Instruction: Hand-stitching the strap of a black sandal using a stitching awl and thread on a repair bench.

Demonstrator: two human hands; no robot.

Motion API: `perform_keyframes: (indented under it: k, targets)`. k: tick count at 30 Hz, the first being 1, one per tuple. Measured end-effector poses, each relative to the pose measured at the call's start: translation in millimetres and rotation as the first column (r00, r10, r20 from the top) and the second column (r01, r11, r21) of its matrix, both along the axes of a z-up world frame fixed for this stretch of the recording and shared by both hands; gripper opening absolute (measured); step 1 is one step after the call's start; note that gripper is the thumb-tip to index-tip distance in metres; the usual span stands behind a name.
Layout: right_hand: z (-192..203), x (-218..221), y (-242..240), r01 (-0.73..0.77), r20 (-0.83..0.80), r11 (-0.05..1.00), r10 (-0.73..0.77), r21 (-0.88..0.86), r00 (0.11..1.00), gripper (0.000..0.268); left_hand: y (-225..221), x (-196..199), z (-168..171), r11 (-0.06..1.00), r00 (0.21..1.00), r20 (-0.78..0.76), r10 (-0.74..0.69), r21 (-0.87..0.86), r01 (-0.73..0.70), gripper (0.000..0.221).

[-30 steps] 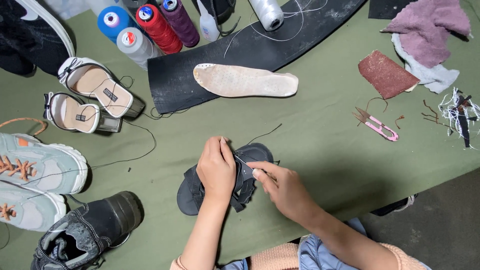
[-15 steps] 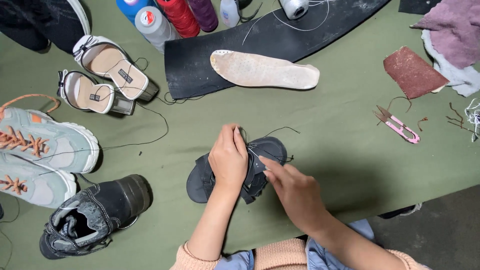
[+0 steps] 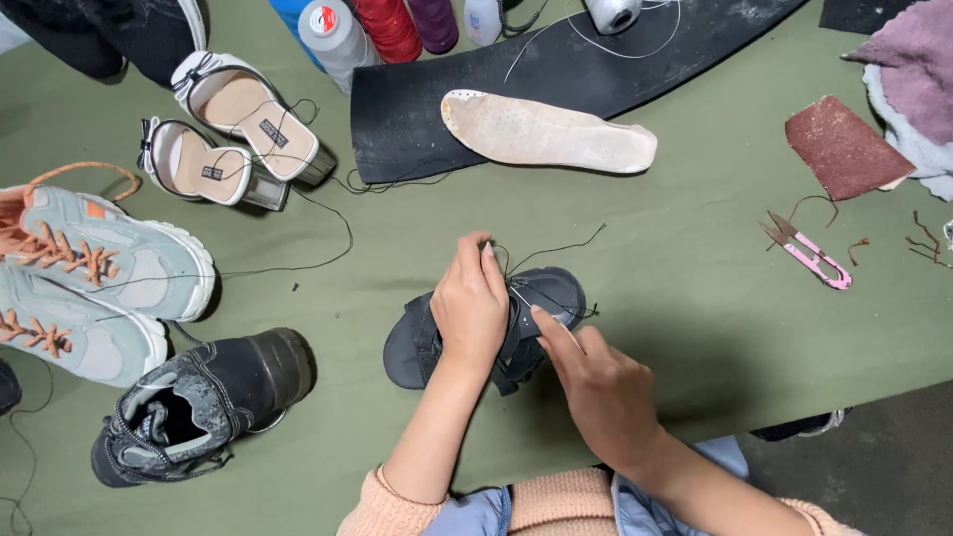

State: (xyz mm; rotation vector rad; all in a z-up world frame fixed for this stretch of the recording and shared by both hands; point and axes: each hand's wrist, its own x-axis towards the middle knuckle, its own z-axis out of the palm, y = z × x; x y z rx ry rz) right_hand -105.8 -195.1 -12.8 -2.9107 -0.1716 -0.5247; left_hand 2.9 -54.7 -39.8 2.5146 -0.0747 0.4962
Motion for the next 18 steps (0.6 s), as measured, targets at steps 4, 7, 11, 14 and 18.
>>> perform_keyframes:
  k: [4,7,11,14,18]
  targets:
    - [24,18,-11,0.291,-0.508,0.686,0.132,0.667,0.851,0.032,-3,-2,5,1.0,1.0,0.005,-0.006,-0.022,0.007,0.015]
    - [20,12,-9,0.396,-0.602,0.663,0.104,0.635,0.791,0.033,-3,-2,4,1.0,1.0,0.0,0.002,-0.013,-0.002,0.016]
    - [-2,0,-10,-0.005,0.011,0.999,0.005,-0.031,1.0,0.031,1,4,3,0.999,0.999,-0.039,0.037,0.002,-0.037,0.015]
    - [1,-5,-21,-0.026,-0.037,0.997,0.029,0.068,0.999,0.031,-2,2,3,0.998,0.994,-0.086,0.061,0.013,-0.06,0.017]
    - [2,-1,-25,0.045,-0.277,0.895,0.089,0.443,0.957,0.033,-4,-5,23,0.997,0.995,-0.096,-0.021,-0.073,0.014,0.021]
